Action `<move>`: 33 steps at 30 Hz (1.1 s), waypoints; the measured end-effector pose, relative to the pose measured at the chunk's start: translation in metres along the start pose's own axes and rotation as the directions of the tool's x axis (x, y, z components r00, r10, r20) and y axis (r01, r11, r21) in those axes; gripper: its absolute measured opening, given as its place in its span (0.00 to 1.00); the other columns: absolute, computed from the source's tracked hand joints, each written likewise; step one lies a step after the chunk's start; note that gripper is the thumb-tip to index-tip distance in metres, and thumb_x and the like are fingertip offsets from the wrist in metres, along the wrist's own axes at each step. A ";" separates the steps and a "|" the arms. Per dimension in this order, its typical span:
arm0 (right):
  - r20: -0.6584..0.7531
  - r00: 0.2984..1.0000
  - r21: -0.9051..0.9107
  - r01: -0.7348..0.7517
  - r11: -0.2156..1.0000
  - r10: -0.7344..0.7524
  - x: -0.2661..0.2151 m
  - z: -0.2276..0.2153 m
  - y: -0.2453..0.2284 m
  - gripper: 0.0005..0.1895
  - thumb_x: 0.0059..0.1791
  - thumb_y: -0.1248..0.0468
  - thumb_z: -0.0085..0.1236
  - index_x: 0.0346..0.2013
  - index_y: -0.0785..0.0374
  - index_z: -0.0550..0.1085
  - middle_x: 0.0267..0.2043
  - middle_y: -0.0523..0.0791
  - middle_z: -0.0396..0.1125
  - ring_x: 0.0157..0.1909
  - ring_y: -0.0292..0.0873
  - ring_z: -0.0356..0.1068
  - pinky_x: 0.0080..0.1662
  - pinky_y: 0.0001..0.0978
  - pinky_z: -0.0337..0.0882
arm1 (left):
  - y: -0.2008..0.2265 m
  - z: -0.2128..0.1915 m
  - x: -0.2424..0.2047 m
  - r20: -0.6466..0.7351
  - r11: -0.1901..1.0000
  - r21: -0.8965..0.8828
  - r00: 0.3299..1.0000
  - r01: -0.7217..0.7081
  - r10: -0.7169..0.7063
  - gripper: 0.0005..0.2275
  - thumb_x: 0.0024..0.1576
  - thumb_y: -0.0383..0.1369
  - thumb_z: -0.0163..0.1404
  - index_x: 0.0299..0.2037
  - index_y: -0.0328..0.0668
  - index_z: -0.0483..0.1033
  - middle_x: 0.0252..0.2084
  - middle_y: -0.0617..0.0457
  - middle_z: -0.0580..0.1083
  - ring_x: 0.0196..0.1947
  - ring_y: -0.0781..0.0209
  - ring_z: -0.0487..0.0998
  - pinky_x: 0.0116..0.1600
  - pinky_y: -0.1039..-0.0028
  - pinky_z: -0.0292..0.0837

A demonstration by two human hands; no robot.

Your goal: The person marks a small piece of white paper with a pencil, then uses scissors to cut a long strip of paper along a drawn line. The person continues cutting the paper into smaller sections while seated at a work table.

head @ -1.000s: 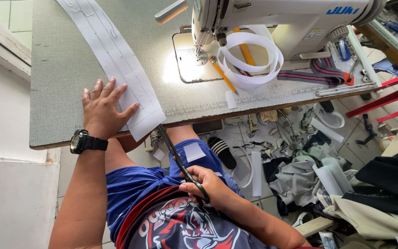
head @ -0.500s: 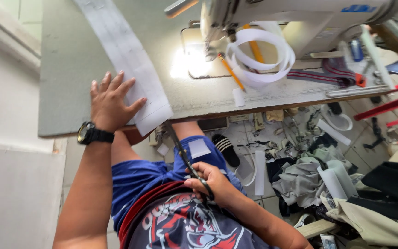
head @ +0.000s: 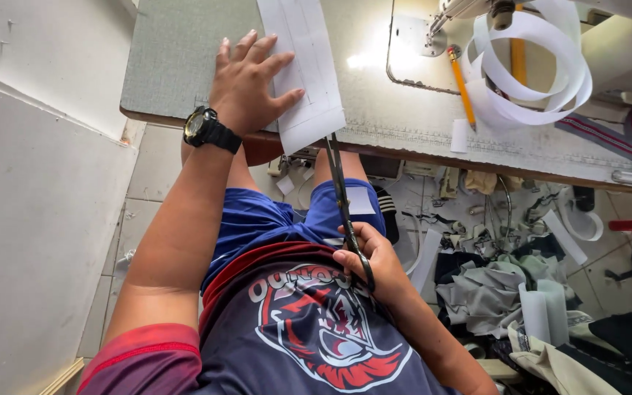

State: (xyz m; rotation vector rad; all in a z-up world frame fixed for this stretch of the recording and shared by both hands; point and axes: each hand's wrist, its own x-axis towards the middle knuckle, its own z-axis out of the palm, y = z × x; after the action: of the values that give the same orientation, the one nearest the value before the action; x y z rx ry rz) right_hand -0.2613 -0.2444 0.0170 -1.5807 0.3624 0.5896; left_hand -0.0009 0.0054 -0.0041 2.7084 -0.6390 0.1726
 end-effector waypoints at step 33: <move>0.023 0.996 0.222 0.079 0.972 -0.086 0.008 0.005 0.007 0.22 0.44 0.68 0.69 0.50 0.71 0.72 0.23 0.46 0.69 0.18 0.35 0.67 0.20 0.22 0.67 | -0.004 0.006 -0.002 -0.038 1.000 0.019 0.999 -0.008 0.009 0.27 0.60 0.57 0.50 0.65 0.54 0.74 0.71 0.44 0.65 0.72 0.41 0.57 0.70 0.40 0.40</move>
State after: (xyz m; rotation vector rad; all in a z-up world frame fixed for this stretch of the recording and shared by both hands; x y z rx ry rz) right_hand -0.2591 -0.2395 0.0068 -1.3640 0.3250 0.4921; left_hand -0.0012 0.0073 -0.0109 2.7141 -0.6413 0.2326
